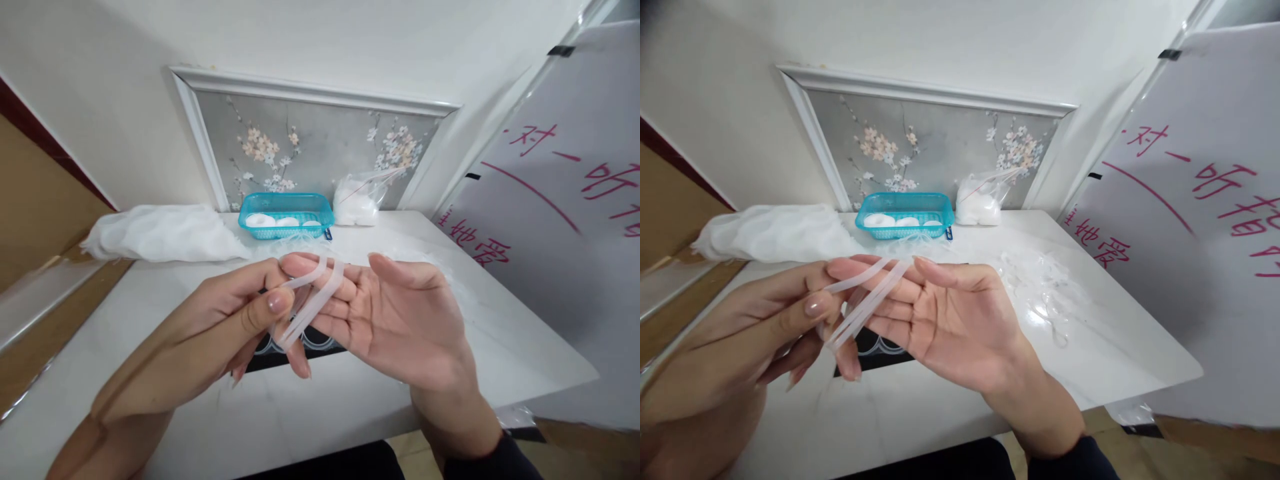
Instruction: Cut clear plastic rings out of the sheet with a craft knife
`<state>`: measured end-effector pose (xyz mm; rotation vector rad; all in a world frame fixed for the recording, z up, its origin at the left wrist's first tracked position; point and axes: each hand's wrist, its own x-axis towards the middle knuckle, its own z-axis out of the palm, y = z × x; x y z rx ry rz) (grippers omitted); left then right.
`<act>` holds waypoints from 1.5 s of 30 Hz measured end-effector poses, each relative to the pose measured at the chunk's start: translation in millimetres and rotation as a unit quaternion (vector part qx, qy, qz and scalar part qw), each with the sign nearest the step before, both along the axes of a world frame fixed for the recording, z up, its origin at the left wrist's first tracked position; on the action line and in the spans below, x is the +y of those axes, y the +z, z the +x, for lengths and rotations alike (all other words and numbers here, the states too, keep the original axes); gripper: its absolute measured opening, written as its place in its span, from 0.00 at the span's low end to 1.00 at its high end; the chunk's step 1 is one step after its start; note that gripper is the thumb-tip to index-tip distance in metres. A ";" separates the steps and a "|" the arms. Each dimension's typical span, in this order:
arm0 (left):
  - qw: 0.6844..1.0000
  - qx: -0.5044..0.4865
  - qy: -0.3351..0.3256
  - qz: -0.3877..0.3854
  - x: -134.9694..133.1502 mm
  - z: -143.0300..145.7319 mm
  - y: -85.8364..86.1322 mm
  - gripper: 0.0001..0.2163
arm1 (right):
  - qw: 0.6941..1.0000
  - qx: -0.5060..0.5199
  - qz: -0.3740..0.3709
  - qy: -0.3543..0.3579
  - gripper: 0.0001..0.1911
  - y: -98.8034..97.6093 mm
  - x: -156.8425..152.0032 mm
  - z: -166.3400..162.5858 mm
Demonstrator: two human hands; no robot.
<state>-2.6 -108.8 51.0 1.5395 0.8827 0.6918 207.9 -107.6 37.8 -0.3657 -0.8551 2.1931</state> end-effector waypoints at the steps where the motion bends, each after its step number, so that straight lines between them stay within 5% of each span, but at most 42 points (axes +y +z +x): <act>1: 1.000 -0.004 -0.002 -0.002 -0.5 0.7 0.0 0.17 | 1.000 0.002 0.000 0.003 0.21 0.4 0.0 0.4; 7: 0.997 -0.018 0.067 0.019 -7.6 5.6 -1.5 0.17 | 0.999 -0.040 0.024 -0.011 0.22 0.2 0.9 1.5; 17: 0.997 -0.050 0.061 -0.002 -5.7 6.0 -7.6 0.16 | 0.999 -0.043 0.029 -0.012 0.22 4.0 -0.3 6.2; 28: 0.985 -0.093 0.136 0.051 -9.3 17.7 -13.5 0.17 | 0.998 -0.048 0.037 -0.019 0.24 4.0 1.1 6.1; 34: 0.983 -0.119 0.115 0.078 -5.6 14.6 -18.2 0.18 | 0.997 -0.053 0.043 -0.019 0.24 3.0 2.7 5.7; 39: 0.989 -0.119 0.021 0.081 4.1 3.5 -20.6 0.17 | 0.997 -0.050 0.056 -0.013 0.24 2.5 3.3 6.0; 45: 0.988 -0.129 0.015 0.087 6.3 3.0 -23.3 0.17 | 0.996 -0.046 0.072 -0.019 0.25 0.6 4.5 6.3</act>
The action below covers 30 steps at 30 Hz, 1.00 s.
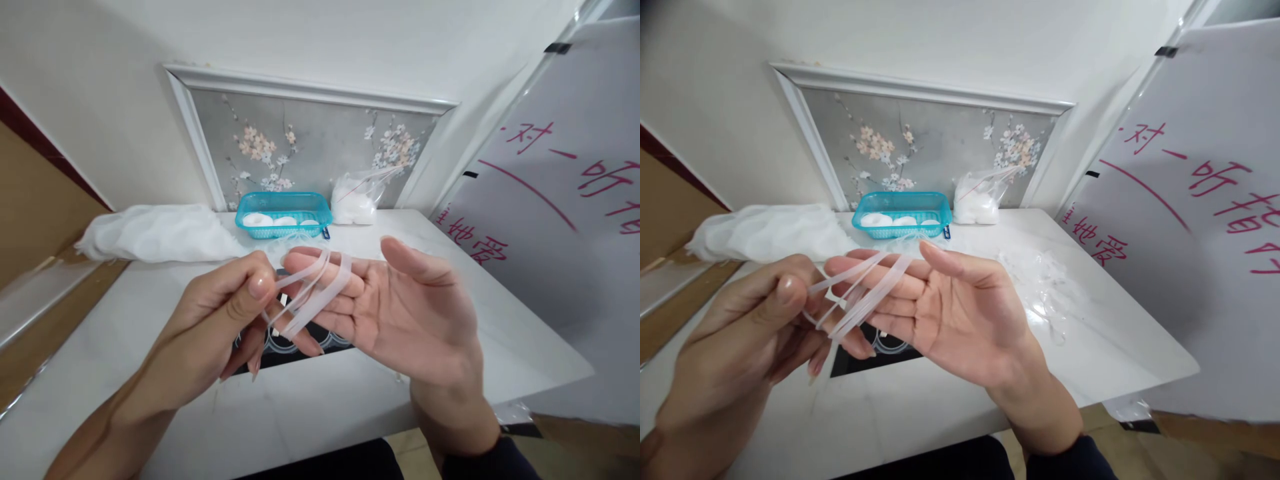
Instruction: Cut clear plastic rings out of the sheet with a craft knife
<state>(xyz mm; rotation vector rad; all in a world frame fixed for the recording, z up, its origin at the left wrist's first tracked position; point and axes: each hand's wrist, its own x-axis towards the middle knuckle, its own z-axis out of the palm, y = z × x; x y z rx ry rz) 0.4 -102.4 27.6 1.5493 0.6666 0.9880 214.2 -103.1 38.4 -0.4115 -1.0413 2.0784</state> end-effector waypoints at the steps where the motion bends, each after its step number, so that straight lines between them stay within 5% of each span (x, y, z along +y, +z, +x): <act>1: 1.000 -0.001 -0.001 -0.002 -0.1 0.4 0.0 0.18 | 1.000 0.001 0.002 -0.002 0.25 -0.3 0.1 0.0; 16: 0.997 -0.021 0.053 -0.044 -8.4 6.1 2.2 0.20 | 1.000 0.002 -0.004 -0.004 0.24 -0.5 -0.5 0.5; 21: 0.997 0.001 -0.006 -0.072 -1.3 -1.3 2.9 0.21 | 1.000 0.008 -0.022 -0.002 0.24 1.1 -1.7 0.9; 25: 0.998 0.001 0.037 -0.056 -1.0 0.4 5.1 0.20 | 0.999 -0.012 -0.029 -0.006 0.25 3.2 -2.7 1.8; 30: 0.999 0.013 -0.013 -0.044 -5.3 2.5 7.0 0.15 | 0.999 -0.035 -0.023 -0.016 0.27 3.9 -2.6 2.0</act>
